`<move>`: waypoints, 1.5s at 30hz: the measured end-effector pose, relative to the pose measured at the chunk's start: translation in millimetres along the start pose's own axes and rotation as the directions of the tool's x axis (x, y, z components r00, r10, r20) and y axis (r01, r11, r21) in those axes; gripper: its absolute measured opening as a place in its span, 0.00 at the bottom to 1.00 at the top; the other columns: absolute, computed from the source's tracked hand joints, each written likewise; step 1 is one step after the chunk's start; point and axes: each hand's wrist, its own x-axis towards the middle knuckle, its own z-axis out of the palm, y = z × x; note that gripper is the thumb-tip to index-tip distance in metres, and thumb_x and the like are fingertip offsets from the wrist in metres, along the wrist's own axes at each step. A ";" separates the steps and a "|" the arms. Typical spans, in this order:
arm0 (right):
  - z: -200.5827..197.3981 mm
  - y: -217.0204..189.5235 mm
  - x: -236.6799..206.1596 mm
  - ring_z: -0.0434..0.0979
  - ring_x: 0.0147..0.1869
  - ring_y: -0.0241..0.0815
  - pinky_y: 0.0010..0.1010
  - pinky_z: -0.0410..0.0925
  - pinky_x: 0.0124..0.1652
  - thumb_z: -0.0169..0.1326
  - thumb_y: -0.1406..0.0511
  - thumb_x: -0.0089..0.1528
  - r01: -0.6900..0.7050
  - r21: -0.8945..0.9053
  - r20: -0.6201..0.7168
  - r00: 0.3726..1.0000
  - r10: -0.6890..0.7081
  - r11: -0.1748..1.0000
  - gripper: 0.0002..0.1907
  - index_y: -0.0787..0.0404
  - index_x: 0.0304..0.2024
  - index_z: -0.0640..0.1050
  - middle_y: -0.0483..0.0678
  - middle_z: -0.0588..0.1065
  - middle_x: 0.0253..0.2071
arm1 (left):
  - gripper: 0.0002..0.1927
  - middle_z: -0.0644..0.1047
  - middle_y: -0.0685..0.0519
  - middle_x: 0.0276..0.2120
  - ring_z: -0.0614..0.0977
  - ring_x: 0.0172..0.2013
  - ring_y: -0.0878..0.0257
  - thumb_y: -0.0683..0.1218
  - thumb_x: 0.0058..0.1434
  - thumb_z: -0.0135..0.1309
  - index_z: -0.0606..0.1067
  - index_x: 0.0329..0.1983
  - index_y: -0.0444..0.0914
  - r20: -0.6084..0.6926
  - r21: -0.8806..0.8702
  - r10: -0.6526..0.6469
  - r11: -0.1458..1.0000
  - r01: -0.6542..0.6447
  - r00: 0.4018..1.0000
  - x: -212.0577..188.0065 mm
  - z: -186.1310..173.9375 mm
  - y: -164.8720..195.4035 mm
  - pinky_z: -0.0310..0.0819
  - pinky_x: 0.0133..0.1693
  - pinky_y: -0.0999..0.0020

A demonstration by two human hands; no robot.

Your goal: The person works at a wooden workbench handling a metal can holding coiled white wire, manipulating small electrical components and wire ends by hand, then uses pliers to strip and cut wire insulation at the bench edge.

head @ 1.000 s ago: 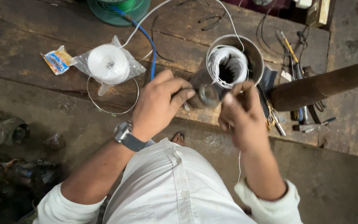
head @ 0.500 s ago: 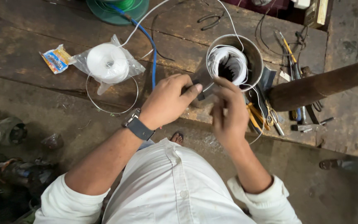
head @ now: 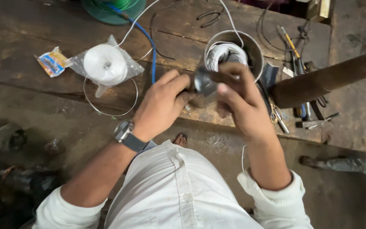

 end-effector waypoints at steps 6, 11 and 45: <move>12.0 14.1 -4.2 0.68 0.31 0.33 0.26 0.61 0.31 0.51 0.69 0.72 0.259 -0.752 -0.117 0.852 -0.510 0.606 0.11 0.62 0.57 0.72 0.46 0.76 0.42 | 0.13 0.76 0.45 0.35 0.79 0.35 0.42 0.50 0.68 0.54 0.74 0.38 0.35 -0.058 0.052 -0.127 0.990 0.130 0.990 6.4 11.6 2.0 0.71 0.35 0.52; 25.0 37.4 -12.3 0.78 0.38 0.34 0.27 0.72 0.34 0.48 0.65 0.72 0.040 -0.447 -0.077 0.994 -0.083 0.894 0.15 0.64 0.59 0.69 0.50 0.74 0.42 | 0.15 0.77 0.44 0.38 0.80 0.38 0.40 0.53 0.70 0.52 0.73 0.39 0.35 0.007 0.128 -0.124 0.984 0.122 0.992 10.5 14.1 -4.7 0.72 0.37 0.49; -58.5 27.6 -13.8 0.79 0.48 0.52 0.41 0.72 0.46 0.57 0.66 0.61 0.473 -0.450 0.747 0.665 0.029 0.758 0.15 0.65 0.49 0.77 0.53 0.74 0.46 | 0.16 0.78 0.43 0.38 0.80 0.37 0.41 0.52 0.65 0.56 0.73 0.42 0.34 0.123 0.172 -0.094 0.982 0.072 0.988 0.8 19.0 14.6 0.72 0.33 0.51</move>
